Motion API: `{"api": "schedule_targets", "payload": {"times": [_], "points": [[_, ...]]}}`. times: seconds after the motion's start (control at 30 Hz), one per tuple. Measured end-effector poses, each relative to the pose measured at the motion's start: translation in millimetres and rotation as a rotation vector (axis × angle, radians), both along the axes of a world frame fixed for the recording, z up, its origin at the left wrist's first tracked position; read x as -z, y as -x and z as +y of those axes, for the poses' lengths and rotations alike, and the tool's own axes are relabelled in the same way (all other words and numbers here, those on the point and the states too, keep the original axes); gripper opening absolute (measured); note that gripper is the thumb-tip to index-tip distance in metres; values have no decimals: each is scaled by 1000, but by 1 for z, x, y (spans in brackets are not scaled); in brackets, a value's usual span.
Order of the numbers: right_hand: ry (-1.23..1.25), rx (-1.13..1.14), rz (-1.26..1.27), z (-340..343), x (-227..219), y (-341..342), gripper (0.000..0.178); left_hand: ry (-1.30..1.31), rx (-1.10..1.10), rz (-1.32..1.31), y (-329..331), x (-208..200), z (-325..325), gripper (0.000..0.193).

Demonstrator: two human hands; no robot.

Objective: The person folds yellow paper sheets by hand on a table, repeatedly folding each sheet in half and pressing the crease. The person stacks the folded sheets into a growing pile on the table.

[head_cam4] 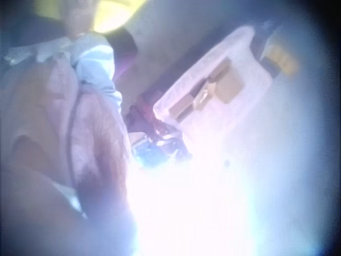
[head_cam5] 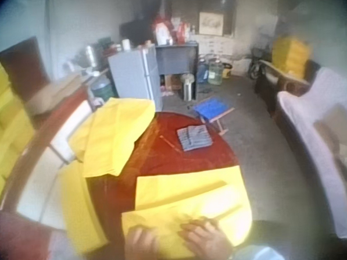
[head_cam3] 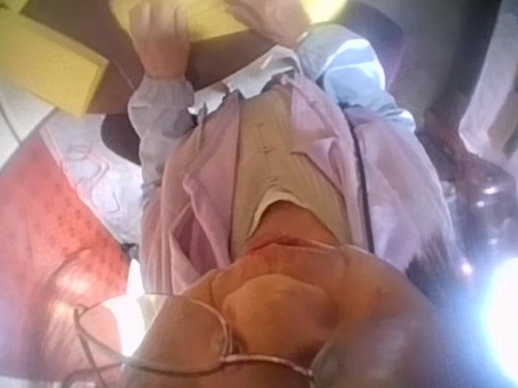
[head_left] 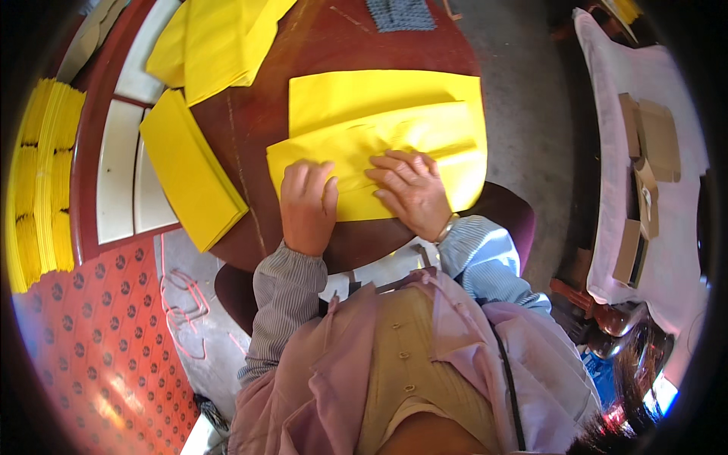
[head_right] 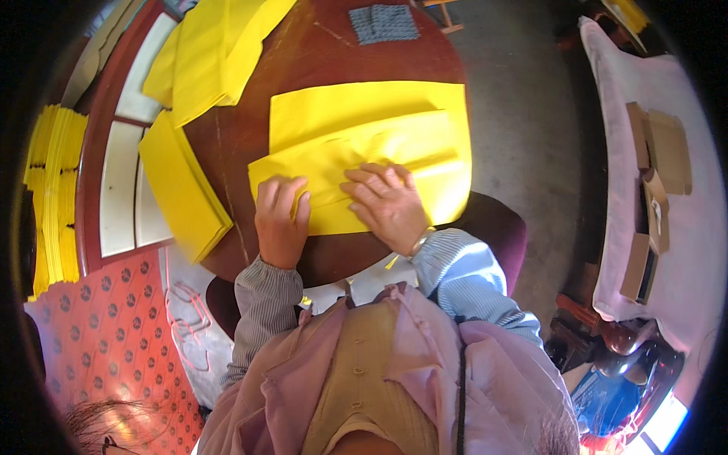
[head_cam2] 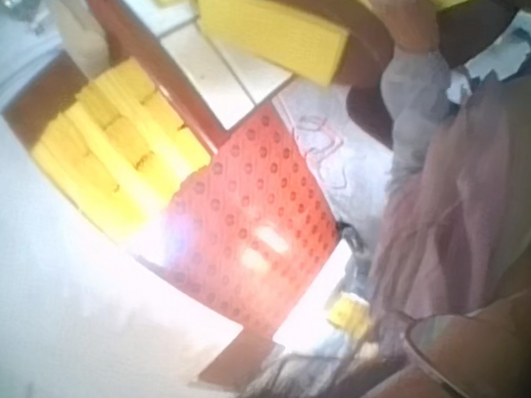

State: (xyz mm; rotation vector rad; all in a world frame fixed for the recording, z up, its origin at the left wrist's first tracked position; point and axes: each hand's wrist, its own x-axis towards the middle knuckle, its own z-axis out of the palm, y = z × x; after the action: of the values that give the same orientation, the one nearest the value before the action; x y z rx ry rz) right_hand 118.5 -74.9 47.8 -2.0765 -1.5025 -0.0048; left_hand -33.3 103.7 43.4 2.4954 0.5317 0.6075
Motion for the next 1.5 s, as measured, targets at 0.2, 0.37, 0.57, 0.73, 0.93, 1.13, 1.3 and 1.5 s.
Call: {"api": "schedule_targets", "payload": {"times": [0.2,0.37,0.57,0.73,0.93,1.13,1.3,1.5], "points": [[17,50,-34,-10,-1,-3,32,32,35,-27,-40,19,-17,64],[43,144,-43,-39,-2,-20,31,6,27,-24,-40,23,-18,72],[53,254,-127,-66,-3,-42,27,-70,-12,20,-43,22,-21,78],[50,345,-141,-79,1,-57,25,-128,-50,71,-44,24,-24,79],[-1,451,-126,-85,10,-68,29,-297,-73,189,-46,27,-29,76],[82,471,-230,-81,0,-61,33,-291,-84,197,-48,27,-31,74],[24,200,-131,-25,0,-22,53,-281,-86,201,-48,25,-32,75],[237,76,-169,36,24,-24,70,-286,-84,249,-46,26,-30,79]]}}
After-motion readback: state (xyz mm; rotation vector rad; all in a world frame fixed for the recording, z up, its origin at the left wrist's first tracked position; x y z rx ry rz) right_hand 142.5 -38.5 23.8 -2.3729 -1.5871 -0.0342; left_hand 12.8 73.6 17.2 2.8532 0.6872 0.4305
